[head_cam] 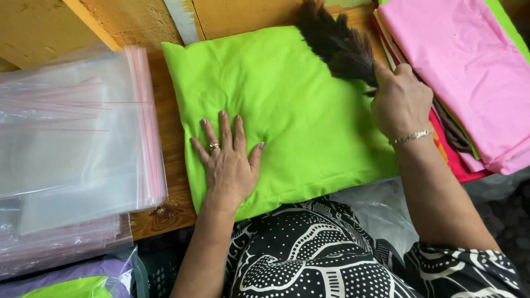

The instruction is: The person stuffs white cotton into a lime green pillowcase and ties the opening closed. They smooth the pillow by hand and use a feather duster to brush the surface, finishing by patting it down.

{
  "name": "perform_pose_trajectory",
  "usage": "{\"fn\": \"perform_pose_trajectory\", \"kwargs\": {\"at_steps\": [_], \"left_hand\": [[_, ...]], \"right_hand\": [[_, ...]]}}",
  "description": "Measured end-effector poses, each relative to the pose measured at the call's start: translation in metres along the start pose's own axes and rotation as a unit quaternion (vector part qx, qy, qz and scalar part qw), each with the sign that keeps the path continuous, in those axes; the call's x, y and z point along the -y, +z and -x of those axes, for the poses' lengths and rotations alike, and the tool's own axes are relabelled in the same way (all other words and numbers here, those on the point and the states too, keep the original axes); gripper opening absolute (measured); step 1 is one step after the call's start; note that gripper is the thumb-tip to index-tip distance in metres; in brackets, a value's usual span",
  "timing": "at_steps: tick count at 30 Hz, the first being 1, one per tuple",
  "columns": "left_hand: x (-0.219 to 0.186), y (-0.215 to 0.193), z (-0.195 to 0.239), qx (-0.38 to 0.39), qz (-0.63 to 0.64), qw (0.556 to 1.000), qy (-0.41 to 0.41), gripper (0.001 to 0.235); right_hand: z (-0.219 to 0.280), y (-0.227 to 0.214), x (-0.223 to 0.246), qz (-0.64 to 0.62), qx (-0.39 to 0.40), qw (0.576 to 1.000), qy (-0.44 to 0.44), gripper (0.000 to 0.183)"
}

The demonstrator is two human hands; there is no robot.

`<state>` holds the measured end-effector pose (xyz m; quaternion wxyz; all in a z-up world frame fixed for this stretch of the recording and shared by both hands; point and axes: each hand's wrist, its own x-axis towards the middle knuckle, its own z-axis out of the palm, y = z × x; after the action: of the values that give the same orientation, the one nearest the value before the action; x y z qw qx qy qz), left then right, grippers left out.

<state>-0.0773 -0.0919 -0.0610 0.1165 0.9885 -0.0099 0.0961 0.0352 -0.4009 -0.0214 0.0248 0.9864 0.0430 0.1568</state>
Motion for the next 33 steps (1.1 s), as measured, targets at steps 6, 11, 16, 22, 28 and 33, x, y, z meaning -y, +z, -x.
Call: {"fn": "perform_pose_trajectory", "kwargs": {"at_steps": [6,11,16,22,28,33], "left_hand": [[-0.009,-0.005,-0.004,-0.099,0.034,0.994,0.014,0.058],[0.000,0.001,0.000,-0.069,0.019,0.997,0.022,0.066],[0.002,-0.001,0.000,-0.033,0.022,0.999,0.016,0.072],[-0.002,-0.006,0.006,-0.056,0.125,0.989,-0.049,0.088],[0.000,-0.012,0.013,-0.329,0.296,0.895,0.049,0.083],[-0.002,-0.010,0.009,-0.149,0.161,0.975,-0.022,0.096]], "right_hand": [[0.111,-0.060,0.103,-0.176,0.044,0.967,-0.180,0.065],[0.093,-0.027,0.064,-0.159,0.065,0.979,-0.111,0.053],[0.058,0.025,-0.030,-0.063,0.087,0.985,0.134,0.041],[0.105,-0.028,0.017,-0.097,-0.098,0.990,0.038,0.047],[0.153,-0.039,0.072,-0.234,-0.064,0.937,-0.250,0.055],[0.120,-0.001,0.013,-0.149,-0.123,0.975,-0.111,0.037]]}}
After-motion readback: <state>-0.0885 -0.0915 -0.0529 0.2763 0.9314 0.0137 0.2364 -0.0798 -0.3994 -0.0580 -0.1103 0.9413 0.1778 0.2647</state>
